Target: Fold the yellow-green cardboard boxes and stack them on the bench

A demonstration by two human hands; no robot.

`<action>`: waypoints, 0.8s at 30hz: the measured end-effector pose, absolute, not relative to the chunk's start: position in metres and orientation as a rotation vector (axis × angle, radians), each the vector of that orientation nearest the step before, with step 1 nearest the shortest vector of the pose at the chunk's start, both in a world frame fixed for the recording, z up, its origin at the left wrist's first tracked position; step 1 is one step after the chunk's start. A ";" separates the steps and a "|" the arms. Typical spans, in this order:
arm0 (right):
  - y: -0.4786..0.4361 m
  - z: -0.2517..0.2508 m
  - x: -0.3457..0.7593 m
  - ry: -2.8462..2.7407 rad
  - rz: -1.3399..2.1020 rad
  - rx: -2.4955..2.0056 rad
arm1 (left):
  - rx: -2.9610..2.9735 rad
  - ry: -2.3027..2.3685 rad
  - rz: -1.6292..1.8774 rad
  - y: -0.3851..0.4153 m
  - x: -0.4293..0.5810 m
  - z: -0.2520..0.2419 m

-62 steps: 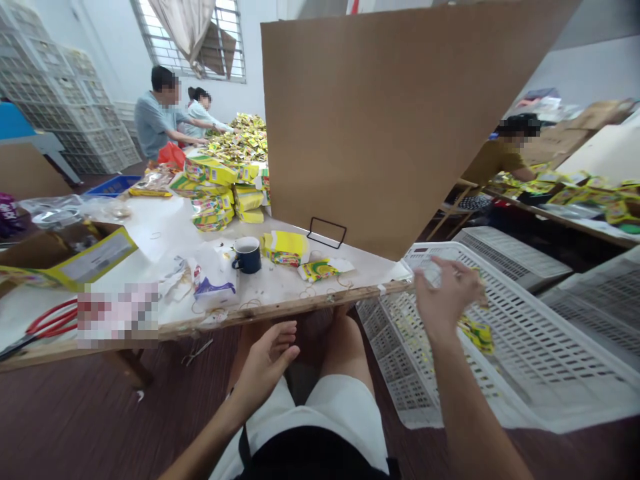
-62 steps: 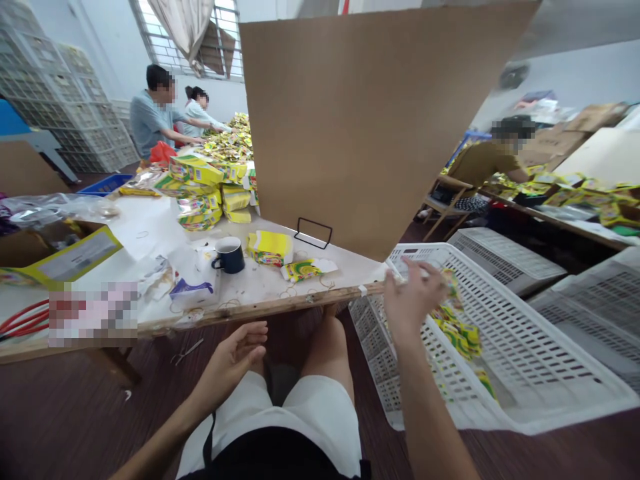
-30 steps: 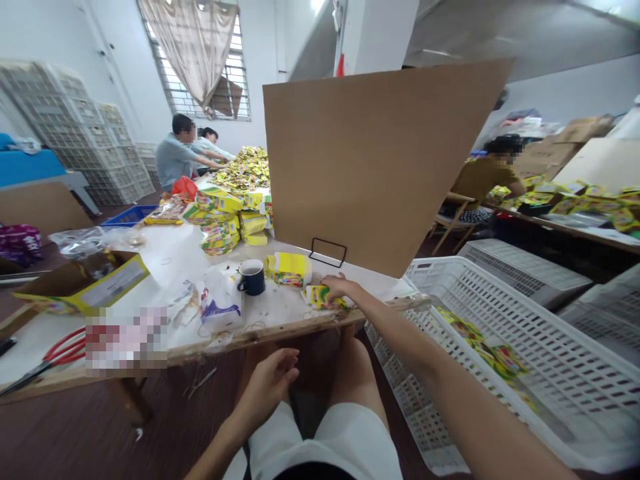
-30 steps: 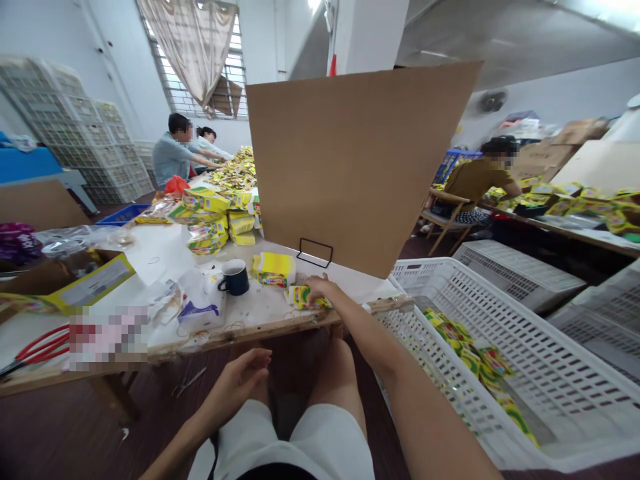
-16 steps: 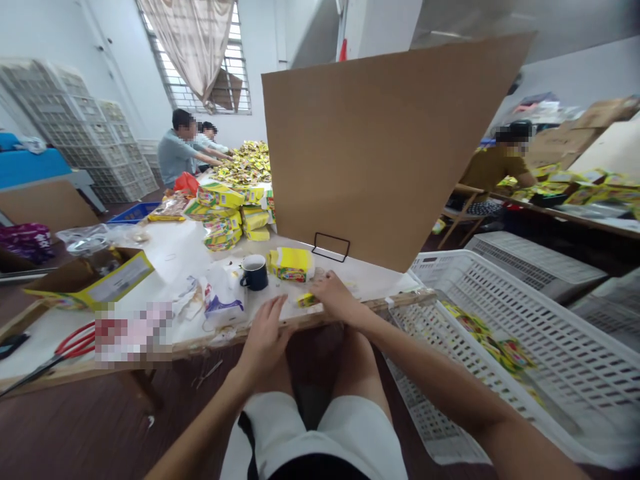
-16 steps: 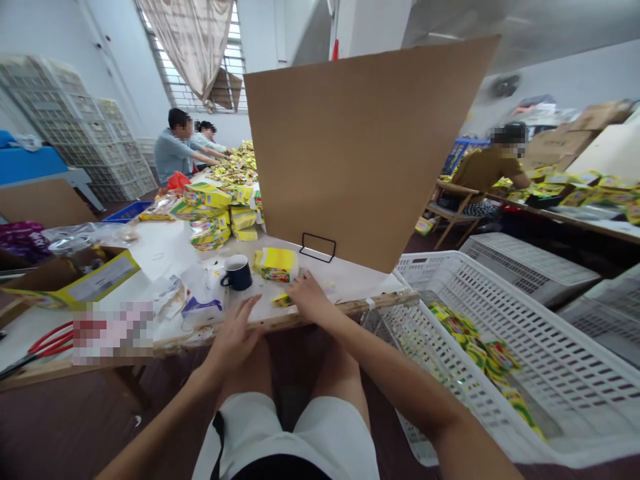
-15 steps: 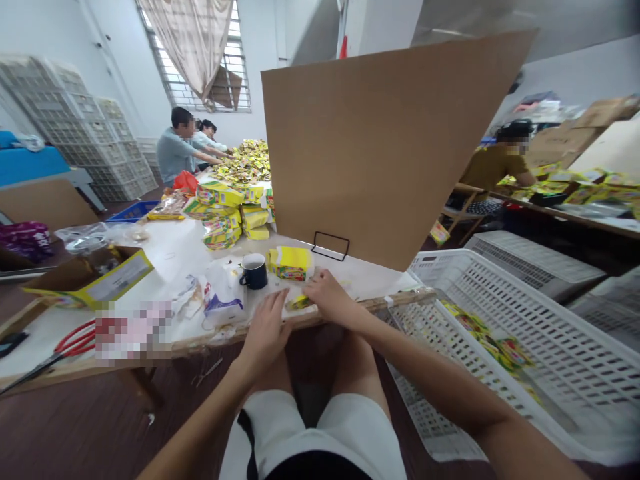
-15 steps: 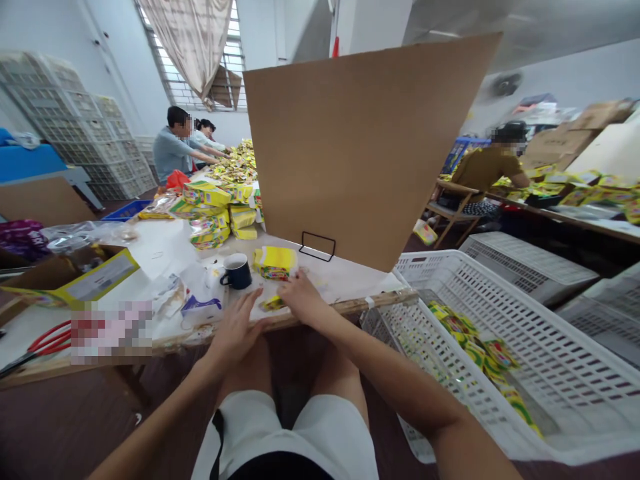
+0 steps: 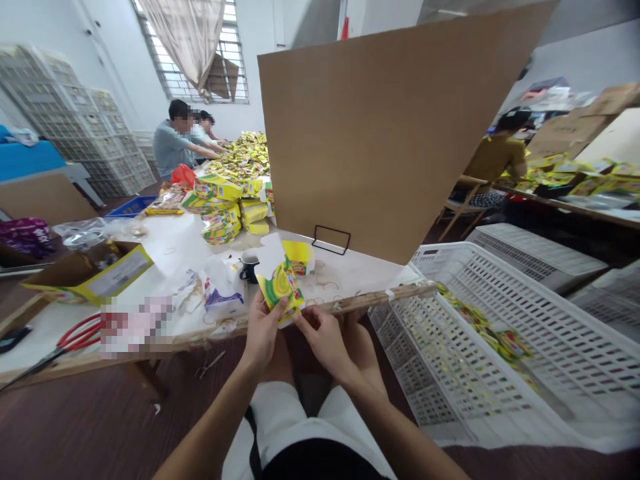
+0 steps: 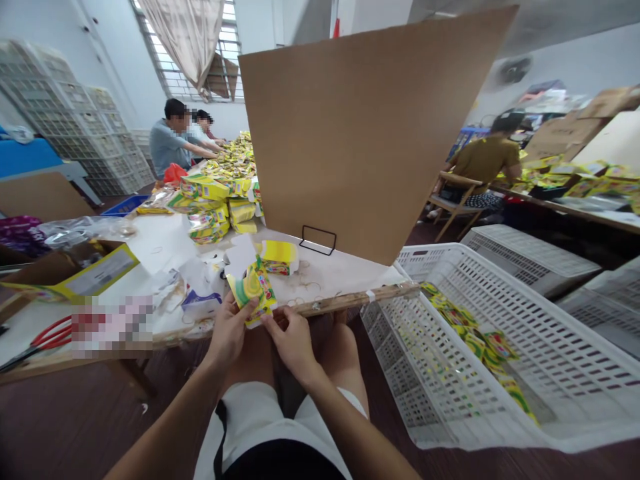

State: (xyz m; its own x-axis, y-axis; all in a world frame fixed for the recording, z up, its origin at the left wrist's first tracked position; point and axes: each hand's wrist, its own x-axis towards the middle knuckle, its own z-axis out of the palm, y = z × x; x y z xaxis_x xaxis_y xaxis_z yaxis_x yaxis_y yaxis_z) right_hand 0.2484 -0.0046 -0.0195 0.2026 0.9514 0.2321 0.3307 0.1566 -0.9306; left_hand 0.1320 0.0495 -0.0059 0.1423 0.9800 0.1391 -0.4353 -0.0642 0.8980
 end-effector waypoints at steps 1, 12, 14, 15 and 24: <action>-0.005 -0.020 0.246 -1.314 0.708 -1.400 | 1.017 0.696 1.348 0.047 0.134 -0.005; -0.014 -0.014 0.271 -1.479 0.766 -1.157 | 0.739 0.529 1.184 0.041 0.124 0.001; -0.020 -0.009 0.275 -1.480 0.737 -1.188 | 0.741 0.521 1.143 0.041 0.121 0.000; -0.022 -0.006 0.276 -1.473 0.731 -1.197 | 0.747 0.515 1.125 0.041 0.121 -0.001; -0.039 0.003 0.278 -1.513 0.620 -1.197 | 0.701 0.504 1.131 0.040 0.117 -0.011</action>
State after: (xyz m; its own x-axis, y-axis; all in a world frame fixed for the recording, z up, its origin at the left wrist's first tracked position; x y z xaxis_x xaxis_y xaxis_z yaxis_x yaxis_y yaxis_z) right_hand 0.2781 -0.0391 0.0027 0.0619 0.9099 0.4102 0.3602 0.3630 -0.8594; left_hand 0.1166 0.0400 -0.0110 0.3539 0.9351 -0.0165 -0.6376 0.2541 0.7273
